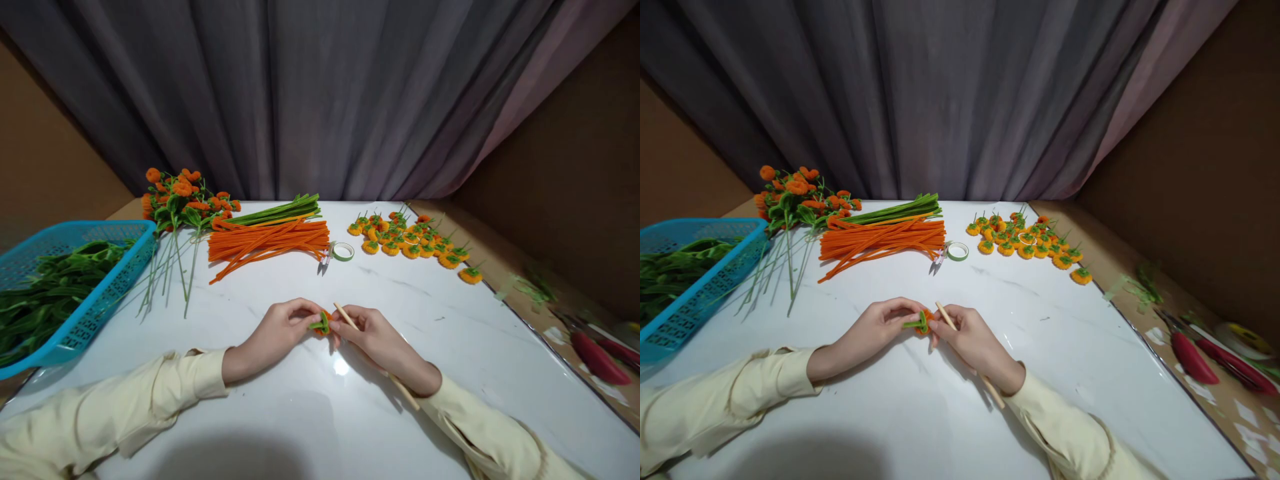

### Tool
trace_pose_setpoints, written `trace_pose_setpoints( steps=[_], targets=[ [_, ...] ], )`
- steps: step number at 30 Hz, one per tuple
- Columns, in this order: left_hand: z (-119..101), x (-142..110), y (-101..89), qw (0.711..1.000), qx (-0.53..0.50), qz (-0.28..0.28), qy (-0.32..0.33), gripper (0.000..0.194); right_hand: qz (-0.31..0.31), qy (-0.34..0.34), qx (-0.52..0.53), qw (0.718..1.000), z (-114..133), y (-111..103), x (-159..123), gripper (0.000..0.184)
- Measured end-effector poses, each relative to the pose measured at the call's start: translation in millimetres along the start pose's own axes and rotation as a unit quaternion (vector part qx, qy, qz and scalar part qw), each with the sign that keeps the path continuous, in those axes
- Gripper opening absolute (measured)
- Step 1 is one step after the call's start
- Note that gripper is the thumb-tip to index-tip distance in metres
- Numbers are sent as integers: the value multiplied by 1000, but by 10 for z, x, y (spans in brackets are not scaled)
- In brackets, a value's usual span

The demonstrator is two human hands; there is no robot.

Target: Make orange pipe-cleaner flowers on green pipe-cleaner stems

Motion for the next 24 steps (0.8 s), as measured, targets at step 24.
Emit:
trace_pose_setpoints(
  steps=[24],
  targets=[
    [176, -3, 33, 992, -106, -46, -56, 11, 38, 13, 39, 998, -6, 53, 15, 32]
  ],
)
Point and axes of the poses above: each hand's wrist, its own x-axis towards the middle knuckle, its own y-axis out of the palm, z = x × y, the point moved 4 cm from there along x, towards the middle knuckle, and after that the axes turned 1 degree about x, right-handed, at the moved point
